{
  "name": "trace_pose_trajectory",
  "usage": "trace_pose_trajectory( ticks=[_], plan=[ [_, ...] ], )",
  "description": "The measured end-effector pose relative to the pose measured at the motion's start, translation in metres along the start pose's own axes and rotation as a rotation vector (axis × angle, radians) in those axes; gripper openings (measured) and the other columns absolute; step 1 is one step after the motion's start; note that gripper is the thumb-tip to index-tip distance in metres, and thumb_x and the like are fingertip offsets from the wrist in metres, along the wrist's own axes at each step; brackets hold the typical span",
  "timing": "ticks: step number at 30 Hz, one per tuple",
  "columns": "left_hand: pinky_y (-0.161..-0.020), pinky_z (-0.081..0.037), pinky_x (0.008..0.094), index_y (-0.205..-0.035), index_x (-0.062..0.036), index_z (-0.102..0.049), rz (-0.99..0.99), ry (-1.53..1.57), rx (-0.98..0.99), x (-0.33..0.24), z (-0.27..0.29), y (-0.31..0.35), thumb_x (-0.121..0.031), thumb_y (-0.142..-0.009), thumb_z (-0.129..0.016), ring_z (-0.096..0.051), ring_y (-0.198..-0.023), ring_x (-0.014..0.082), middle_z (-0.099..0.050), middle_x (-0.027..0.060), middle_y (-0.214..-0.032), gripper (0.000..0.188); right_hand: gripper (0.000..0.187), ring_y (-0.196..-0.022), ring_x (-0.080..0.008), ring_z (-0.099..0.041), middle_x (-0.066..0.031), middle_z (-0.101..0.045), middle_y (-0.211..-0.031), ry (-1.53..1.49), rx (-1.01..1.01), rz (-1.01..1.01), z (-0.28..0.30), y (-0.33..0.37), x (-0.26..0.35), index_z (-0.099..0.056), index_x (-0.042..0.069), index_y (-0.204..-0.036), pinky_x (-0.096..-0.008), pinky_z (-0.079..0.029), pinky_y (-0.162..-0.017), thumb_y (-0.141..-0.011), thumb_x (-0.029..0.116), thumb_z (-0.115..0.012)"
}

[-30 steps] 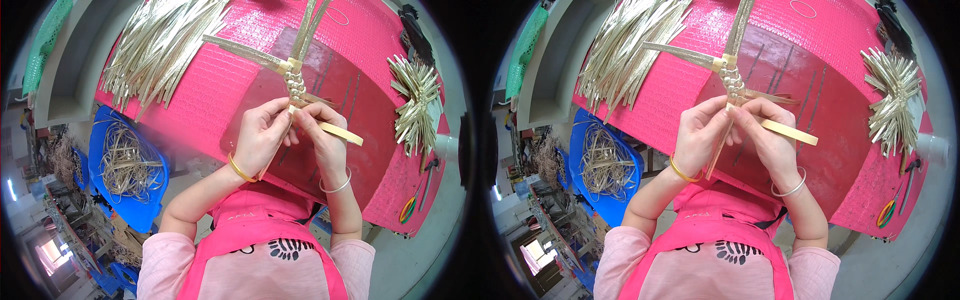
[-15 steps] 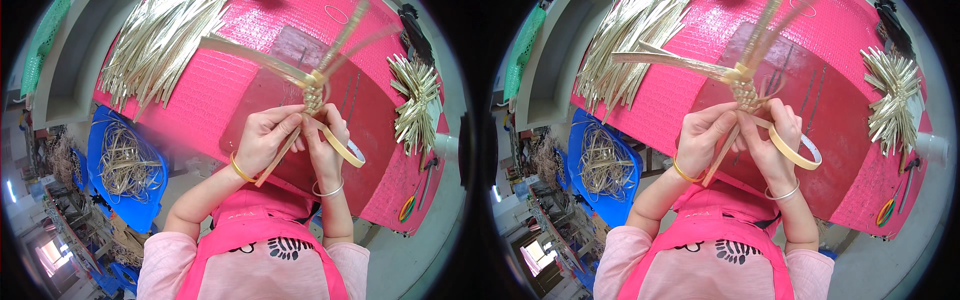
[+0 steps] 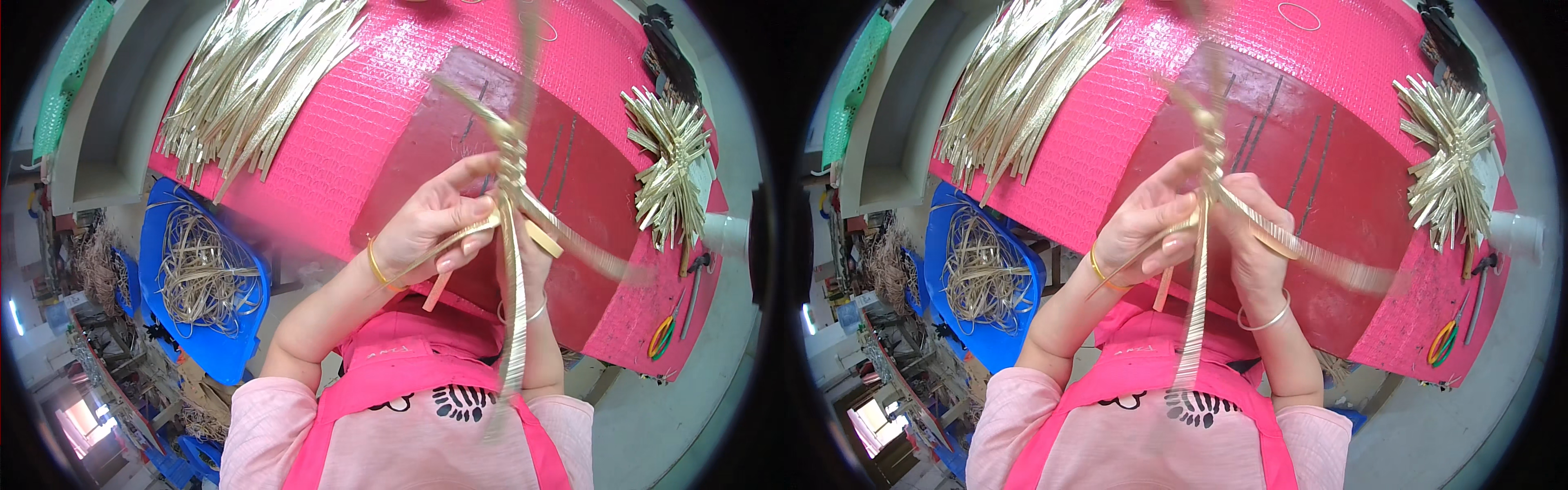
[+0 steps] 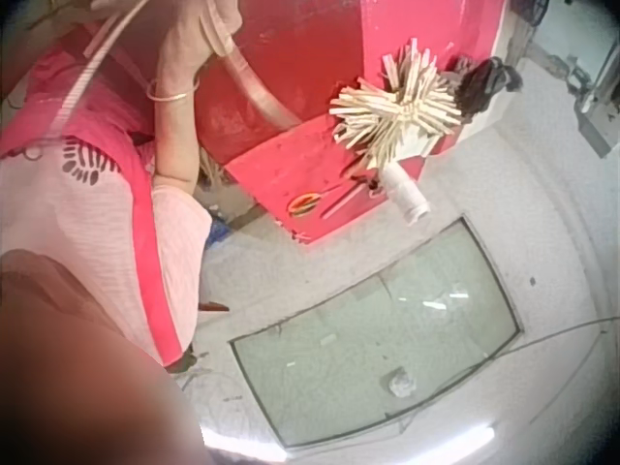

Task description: Weaving gold-colored strips to create a decorative star-shaped ornament.

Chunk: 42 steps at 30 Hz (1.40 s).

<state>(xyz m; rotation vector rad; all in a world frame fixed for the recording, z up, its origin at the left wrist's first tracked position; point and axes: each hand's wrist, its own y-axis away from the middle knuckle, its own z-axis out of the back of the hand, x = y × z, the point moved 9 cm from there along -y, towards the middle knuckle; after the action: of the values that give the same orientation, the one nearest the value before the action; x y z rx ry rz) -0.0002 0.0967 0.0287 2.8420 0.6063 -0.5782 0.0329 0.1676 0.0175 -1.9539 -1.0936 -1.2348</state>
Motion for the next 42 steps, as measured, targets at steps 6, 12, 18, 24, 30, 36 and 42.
trace_pose_trajectory(
  ticks=[6,12,18,24,30,36,42],
  plan=[
    [-0.038,-0.040,0.0207,-0.121,-0.0029,-0.018,0.148,-0.132,-0.048,-0.010,-0.004,0.003,-0.005,-0.081,-0.049,-0.048,-0.044,0.0118,-0.050,0.0080,-0.064,0.051,0.023,-0.072,-0.0134,-0.050,-0.0097,-0.054,-0.086,-0.169,0.047,-0.037,-0.010,0.000,0.000,-0.055,-0.005,-0.084,-0.0237,-0.041,-0.063,-0.077,0.017,-0.055],
    [-0.062,-0.045,0.0221,-0.080,0.0023,-0.057,-0.467,-1.213,-0.336,-0.061,-0.023,0.034,0.000,-0.072,-0.058,-0.056,-0.071,0.0125,-0.057,0.0078,-0.079,0.009,0.005,-0.067,-0.0103,-0.046,-0.0031,-0.055,-0.074,0.257,0.065,0.166,-0.015,-0.005,0.026,-0.060,0.002,-0.075,-0.0232,-0.036,-0.059,-0.070,0.003,-0.060],
    [-0.059,-0.046,0.0258,-0.086,0.0025,-0.057,-0.707,-1.081,-0.600,-0.064,-0.020,0.053,0.007,-0.067,-0.057,-0.059,-0.066,0.0191,-0.058,0.0125,-0.078,0.020,0.008,-0.063,-0.0142,-0.046,-0.0026,-0.054,-0.064,0.466,0.017,0.258,-0.027,-0.006,0.041,-0.060,0.004,-0.072,-0.0267,-0.035,-0.061,-0.065,0.005,-0.064],
    [-0.062,-0.047,0.0272,-0.096,0.0022,-0.055,-0.699,-1.483,-0.378,-0.062,-0.041,0.047,0.003,-0.068,-0.058,-0.057,-0.072,0.0201,-0.056,0.0116,-0.081,0.028,0.008,-0.060,-0.0152,-0.046,-0.0019,-0.053,-0.061,0.691,0.012,0.366,-0.033,-0.006,0.052,-0.058,0.006,-0.069,-0.0273,-0.033,-0.064,-0.063,0.005,-0.064],
    [-0.058,-0.045,0.0221,-0.097,0.0035,-0.053,-0.465,-1.233,-0.468,-0.064,-0.010,0.044,-0.002,-0.073,-0.057,-0.055,-0.068,0.0127,-0.057,0.0086,-0.077,0.024,0.011,-0.061,-0.0139,-0.046,-0.0015,-0.054,-0.063,0.701,0.146,0.277,-0.043,-0.011,0.046,-0.058,0.007,-0.070,-0.0276,-0.032,-0.068,-0.064,0.012,-0.066],
    [-0.055,-0.042,0.0211,-0.097,0.0051,-0.051,-0.293,-0.495,-0.529,-0.048,0.028,0.042,-0.003,-0.078,-0.053,-0.053,-0.065,0.0096,-0.058,0.0081,-0.085,0.021,0.009,-0.066,-0.0129,-0.049,-0.0023,-0.056,-0.069,0.585,0.118,0.052,-0.026,-0.012,0.022,-0.057,0.005,-0.074,-0.0261,-0.035,-0.067,-0.068,0.009,-0.063],
    [-0.058,-0.042,0.0230,-0.098,0.0022,-0.050,-0.073,-0.102,-0.351,-0.023,0.031,0.027,-0.010,-0.080,-0.050,-0.053,-0.070,0.0118,-0.057,0.0072,-0.082,0.022,0.011,-0.070,-0.0098,-0.053,-0.0035,-0.057,-0.077,0.095,0.101,-0.168,-0.027,-0.008,-0.001,-0.056,0.000,-0.083,-0.0205,-0.042,-0.062,-0.073,0.001,-0.058]
  ],
)
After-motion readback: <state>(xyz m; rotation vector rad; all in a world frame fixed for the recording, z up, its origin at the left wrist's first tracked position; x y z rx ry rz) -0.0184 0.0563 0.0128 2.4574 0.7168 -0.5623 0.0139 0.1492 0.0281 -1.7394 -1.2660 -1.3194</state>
